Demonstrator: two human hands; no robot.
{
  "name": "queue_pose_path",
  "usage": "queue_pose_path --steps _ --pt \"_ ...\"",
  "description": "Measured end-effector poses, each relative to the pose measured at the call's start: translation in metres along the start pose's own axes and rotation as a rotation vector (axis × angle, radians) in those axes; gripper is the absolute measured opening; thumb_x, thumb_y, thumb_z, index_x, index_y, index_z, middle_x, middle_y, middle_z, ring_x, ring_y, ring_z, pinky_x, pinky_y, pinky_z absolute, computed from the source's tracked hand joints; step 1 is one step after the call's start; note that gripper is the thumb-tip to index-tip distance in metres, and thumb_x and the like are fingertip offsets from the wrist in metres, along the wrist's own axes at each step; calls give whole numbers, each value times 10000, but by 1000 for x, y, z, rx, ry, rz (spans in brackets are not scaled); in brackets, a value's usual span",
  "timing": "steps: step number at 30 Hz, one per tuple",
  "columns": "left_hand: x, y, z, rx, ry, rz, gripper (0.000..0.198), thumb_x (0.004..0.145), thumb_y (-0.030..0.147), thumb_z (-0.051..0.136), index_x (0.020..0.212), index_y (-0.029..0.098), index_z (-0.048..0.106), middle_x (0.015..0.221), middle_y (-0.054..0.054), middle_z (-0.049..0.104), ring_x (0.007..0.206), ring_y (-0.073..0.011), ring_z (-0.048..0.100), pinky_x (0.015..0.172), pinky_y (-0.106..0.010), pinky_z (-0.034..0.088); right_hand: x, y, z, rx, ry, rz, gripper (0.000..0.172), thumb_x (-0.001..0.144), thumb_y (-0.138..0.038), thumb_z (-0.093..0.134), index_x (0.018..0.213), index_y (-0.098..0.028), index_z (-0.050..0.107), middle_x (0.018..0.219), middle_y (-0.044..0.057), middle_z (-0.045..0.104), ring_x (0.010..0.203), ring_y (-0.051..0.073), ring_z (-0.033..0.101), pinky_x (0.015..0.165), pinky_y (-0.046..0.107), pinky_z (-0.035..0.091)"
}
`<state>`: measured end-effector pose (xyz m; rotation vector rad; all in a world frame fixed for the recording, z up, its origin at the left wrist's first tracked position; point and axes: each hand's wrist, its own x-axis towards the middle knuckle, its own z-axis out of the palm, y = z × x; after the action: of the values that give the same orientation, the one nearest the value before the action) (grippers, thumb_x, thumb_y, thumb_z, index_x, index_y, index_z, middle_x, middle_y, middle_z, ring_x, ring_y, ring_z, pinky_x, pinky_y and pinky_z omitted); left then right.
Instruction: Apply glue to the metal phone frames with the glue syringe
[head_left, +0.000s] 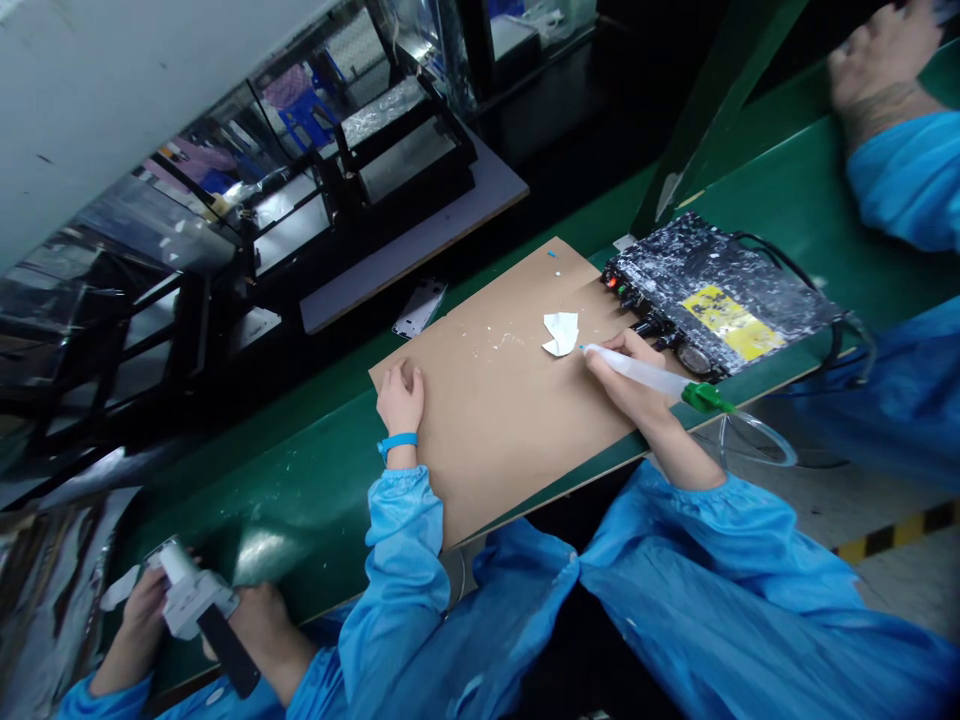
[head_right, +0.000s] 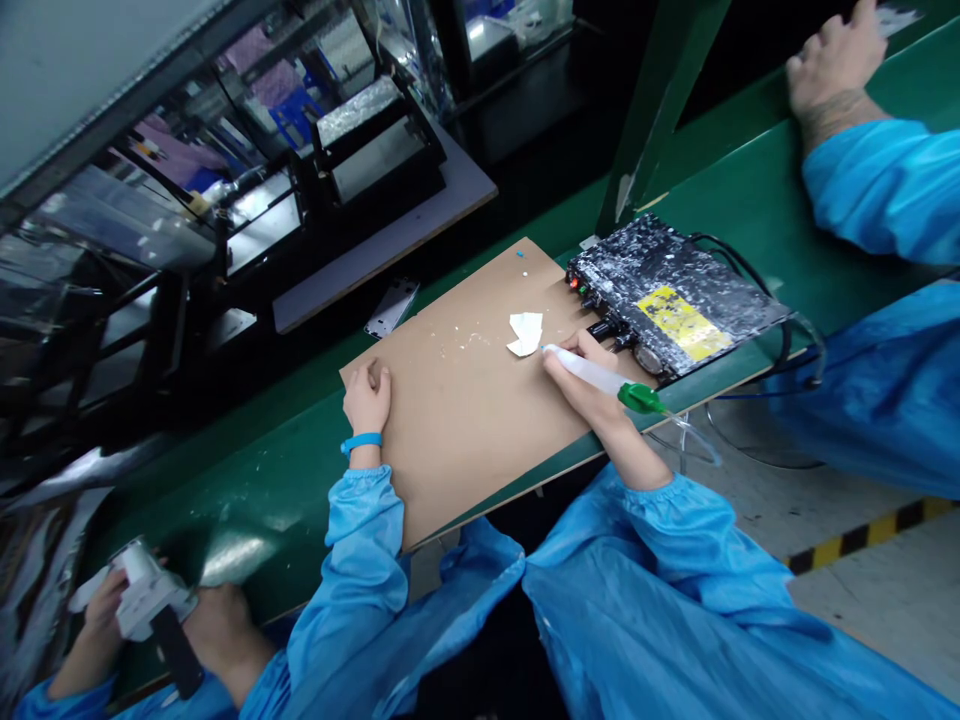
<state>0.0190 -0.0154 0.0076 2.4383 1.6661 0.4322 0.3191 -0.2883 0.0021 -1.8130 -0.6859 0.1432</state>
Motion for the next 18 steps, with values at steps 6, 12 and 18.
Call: queue_pose_path --steps 6,12,18 --pt "1 3 -1 -9 -28 -4 463 1146 405 540 1546 205 662 1191 -131 731 1113 -311 745 910 -398 586 3 1 1 -24 0 -21 379 909 -599 740 820 -246 632 778 18 682 698 225 621 649 338 418" --pt "-4 10 -3 -50 -25 -27 420 1140 345 568 1516 206 692 1330 -164 765 1234 -334 755 1031 -439 606 2 -5 -5 -56 -9 11 460 871 -715 705 819 -260 663 798 50 717 717 281 669 668 388 459" --pt "-1 11 -5 -71 5 -14 385 1131 341 652 1490 226 728 1424 -121 771 1315 -280 741 1100 -363 597 12 7 -6 -169 -45 42 487 797 -771 698 918 -300 718 927 105 779 874 396 756 774 496 521"
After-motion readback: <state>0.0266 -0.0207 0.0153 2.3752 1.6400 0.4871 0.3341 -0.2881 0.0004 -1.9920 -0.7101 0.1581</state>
